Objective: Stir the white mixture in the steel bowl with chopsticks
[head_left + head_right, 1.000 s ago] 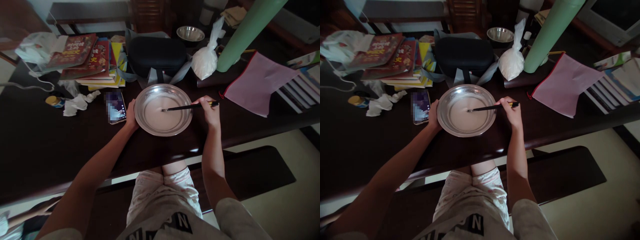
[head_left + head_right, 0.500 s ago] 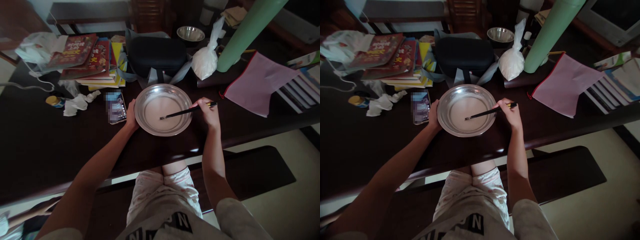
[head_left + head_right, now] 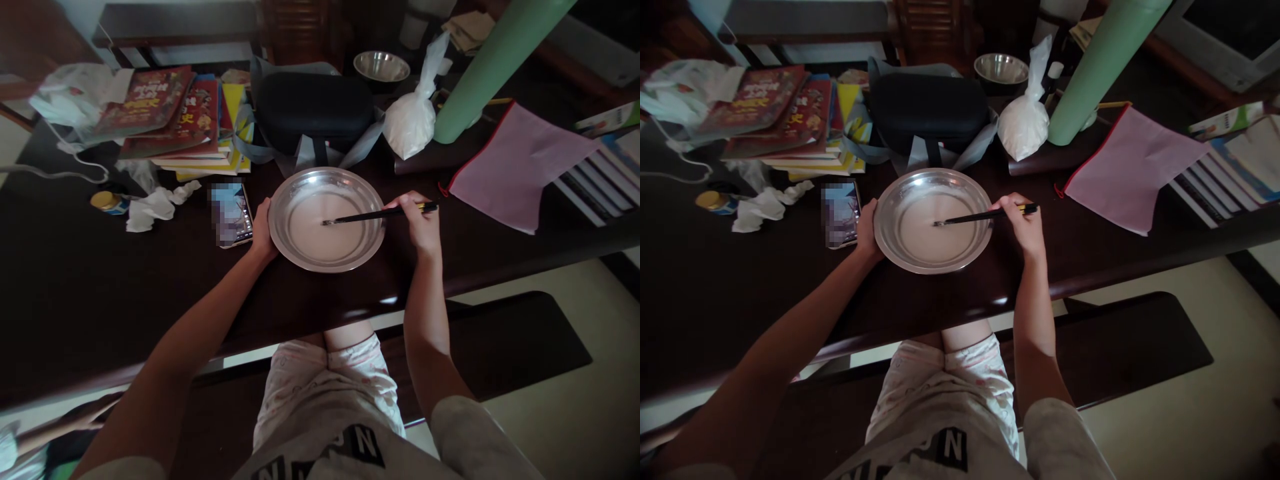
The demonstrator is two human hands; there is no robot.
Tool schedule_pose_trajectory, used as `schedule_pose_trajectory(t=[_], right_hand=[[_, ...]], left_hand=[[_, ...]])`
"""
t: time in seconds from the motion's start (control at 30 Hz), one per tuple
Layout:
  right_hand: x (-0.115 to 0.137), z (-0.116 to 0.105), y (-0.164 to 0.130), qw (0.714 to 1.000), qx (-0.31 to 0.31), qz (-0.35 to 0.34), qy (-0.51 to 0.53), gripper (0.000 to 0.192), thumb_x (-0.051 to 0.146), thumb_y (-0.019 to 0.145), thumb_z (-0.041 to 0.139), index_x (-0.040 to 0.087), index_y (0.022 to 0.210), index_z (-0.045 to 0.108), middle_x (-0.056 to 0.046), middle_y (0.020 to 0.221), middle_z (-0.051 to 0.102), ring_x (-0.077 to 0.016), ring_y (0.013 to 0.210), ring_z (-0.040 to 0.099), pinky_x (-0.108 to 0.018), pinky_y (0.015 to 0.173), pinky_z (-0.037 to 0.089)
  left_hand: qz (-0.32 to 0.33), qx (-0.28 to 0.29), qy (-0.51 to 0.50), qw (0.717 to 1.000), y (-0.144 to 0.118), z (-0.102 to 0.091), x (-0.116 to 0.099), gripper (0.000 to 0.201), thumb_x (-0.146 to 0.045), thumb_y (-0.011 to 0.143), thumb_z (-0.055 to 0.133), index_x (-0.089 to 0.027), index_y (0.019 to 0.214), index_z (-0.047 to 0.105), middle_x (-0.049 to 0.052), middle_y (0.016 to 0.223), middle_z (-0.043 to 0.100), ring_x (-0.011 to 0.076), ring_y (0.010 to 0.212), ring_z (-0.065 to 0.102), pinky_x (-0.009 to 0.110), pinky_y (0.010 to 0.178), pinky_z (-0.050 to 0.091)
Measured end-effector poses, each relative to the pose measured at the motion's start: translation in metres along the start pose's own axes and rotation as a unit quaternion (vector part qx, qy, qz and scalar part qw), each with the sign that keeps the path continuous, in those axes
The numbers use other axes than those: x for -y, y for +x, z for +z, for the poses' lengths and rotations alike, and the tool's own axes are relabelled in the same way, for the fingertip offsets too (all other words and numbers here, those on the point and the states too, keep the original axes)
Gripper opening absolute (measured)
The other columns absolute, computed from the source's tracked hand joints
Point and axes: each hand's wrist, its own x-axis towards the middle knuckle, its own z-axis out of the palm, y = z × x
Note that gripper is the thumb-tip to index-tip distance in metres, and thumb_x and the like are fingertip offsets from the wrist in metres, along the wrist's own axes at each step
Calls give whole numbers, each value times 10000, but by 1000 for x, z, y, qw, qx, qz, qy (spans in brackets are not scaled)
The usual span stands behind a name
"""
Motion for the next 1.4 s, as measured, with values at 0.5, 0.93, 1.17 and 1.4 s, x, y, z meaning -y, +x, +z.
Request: schedule_pose_trajectory(t=[0.5, 0.93, 1.17, 1.4], right_hand=[[0, 0, -1, 1000, 19, 16, 10, 594, 832, 852, 730, 282, 636, 662, 20, 594, 684, -205, 660, 748, -379, 733, 645], [-1, -1, -1, 999, 36, 9, 0, 587, 823, 838, 752, 281, 632, 663, 12, 616, 707, -210, 709, 763, -380, 752, 649], [-1, 0, -1, 999, 18, 22, 29, 584, 824, 830, 762, 279, 636, 679, 19, 606, 715, -214, 665, 775, -385, 721, 665], [-2, -2, -1, 1000, -8, 12, 21, 576, 809, 869, 734, 272, 666, 692, 19, 616, 722, -216, 686, 796, -381, 731, 669]], left_hand=[[6, -18, 9, 1000, 0, 0, 1, 333, -506, 910, 789, -254, 751, 640, -7, 676, 707, 237, 927, 795, 321, 879, 642], [13, 11, 10, 1000, 0, 0, 2, 340, -554, 855, 819, -261, 784, 663, 6, 741, 742, 257, 962, 798, 342, 883, 647], [12, -13, 18, 1000, -2, 2, -1, 331, -497, 917, 771, -258, 742, 623, -5, 693, 698, 249, 930, 782, 346, 874, 644], [25, 5, 5, 1000, 2, -2, 4, 335, -555, 870, 829, -262, 814, 676, -4, 750, 734, 239, 924, 787, 327, 849, 645]])
